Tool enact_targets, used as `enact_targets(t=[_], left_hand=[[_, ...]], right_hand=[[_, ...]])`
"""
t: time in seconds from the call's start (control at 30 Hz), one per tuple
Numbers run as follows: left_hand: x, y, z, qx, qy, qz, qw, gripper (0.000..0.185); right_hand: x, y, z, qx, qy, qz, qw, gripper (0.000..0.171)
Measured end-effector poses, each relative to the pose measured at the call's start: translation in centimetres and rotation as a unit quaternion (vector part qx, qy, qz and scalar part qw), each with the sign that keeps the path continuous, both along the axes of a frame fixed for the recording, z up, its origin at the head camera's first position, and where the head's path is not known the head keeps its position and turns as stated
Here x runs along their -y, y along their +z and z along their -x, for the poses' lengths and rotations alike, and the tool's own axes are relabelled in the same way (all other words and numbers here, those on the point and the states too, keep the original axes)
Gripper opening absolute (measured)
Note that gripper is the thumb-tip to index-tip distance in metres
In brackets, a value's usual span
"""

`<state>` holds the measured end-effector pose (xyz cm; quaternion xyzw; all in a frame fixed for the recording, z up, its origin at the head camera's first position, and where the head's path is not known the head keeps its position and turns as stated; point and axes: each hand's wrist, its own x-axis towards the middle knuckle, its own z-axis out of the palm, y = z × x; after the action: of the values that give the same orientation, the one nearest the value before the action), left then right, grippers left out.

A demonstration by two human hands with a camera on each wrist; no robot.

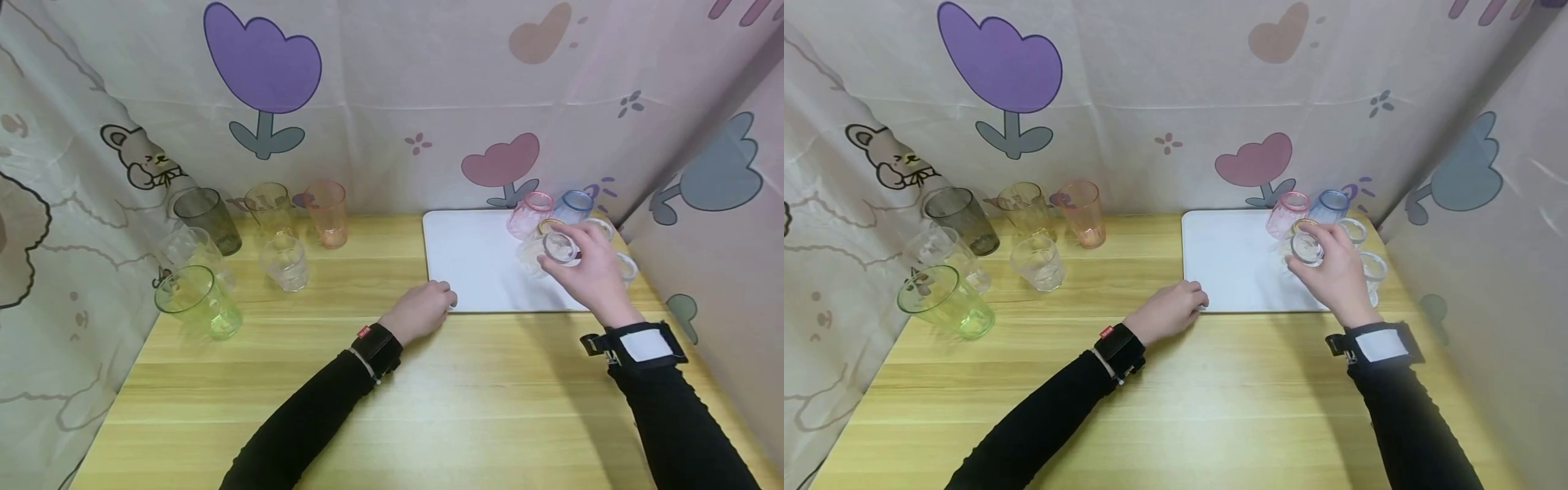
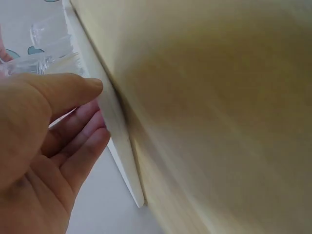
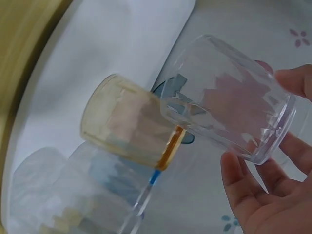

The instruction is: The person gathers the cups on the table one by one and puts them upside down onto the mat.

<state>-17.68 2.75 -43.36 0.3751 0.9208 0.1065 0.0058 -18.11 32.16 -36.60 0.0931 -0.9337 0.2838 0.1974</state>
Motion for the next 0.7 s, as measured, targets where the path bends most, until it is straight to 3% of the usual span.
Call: enact_targets(t=[0.37, 0.7], left_hand=[[-0.4, -0.2, 0.1, -0.025, -0.002, 0.047, 0.9986, 0.025], [-0.4, -0.2, 0.1, -0.026, 0.001, 0.045, 0.9986, 0.025]], right_hand=[[-2.0, -1.0, -0.1, 0.055, 0.002, -0.026, 0.998, 0.055], [-3.0, -2.3, -0.1, 0.077, -0.002, -0.062, 0.995, 0.056]])
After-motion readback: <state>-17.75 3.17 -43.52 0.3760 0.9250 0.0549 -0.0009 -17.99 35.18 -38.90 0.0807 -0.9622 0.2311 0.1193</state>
